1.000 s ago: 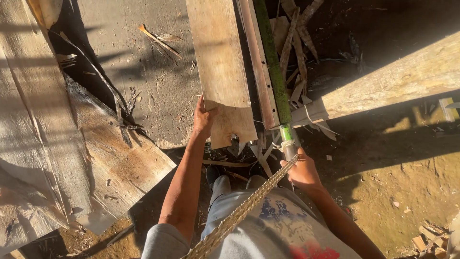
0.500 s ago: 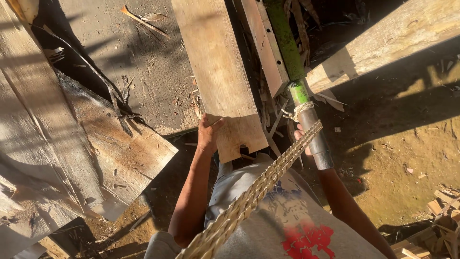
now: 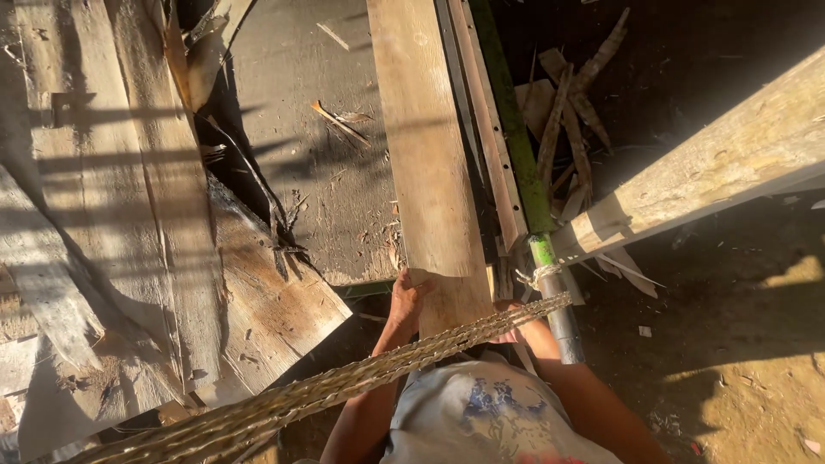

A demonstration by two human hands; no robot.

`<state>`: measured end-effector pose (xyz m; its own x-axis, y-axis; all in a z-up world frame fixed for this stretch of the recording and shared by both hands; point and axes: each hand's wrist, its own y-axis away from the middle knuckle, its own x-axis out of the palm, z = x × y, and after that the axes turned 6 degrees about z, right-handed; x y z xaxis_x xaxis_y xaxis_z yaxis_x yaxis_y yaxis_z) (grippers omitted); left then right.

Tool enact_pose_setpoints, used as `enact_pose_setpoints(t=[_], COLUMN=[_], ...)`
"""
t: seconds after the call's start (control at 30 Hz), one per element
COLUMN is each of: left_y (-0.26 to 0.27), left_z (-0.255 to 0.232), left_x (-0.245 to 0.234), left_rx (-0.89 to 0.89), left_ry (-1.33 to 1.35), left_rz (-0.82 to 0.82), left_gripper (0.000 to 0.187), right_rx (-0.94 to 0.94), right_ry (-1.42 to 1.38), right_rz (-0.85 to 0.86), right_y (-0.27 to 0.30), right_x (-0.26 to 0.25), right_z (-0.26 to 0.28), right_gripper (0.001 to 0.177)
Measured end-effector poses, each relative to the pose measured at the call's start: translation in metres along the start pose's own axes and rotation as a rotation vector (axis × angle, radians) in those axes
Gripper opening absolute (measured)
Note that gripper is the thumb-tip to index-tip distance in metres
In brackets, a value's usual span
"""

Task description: Cutting thin sheets of wood using a manual wood shear machine.

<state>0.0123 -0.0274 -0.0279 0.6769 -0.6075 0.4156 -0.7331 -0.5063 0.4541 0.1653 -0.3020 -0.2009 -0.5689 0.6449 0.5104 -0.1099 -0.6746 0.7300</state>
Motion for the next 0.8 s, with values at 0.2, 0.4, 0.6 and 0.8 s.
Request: enact_pose_setpoints(t=[0.2, 0.4, 0.6, 0.8], left_y=[-0.037, -0.037, -0.055, -0.146], left_z=[-0.005, -0.062, -0.073, -0.072], left_x=[-0.012, 0.005, 0.002, -0.045], left_rx=[0.060, -0.260, -0.270, -0.236], left_ry=[-0.042, -0.014, -0.229, 0.070], left_rz=[-0.023, -0.074, 0.114, 0.240], left_gripper=[0.052, 0.055, 0.048, 0.064], right_rx=[-0.032, -0.319, -0.289, -0.357], right_ry=[1.084, 0.820, 0.049, 0.356], right_rz=[-0.418, -0.605, 0.037, -0.359], right_y=[0.036, 0.101, 0.012, 0.057], right_x=[-0.030, 0.027, 0.023, 0.091], right_z=[-0.021, 0.029, 0.013, -0.004], right_gripper=[0.037, 0.056, 0.047, 0.042])
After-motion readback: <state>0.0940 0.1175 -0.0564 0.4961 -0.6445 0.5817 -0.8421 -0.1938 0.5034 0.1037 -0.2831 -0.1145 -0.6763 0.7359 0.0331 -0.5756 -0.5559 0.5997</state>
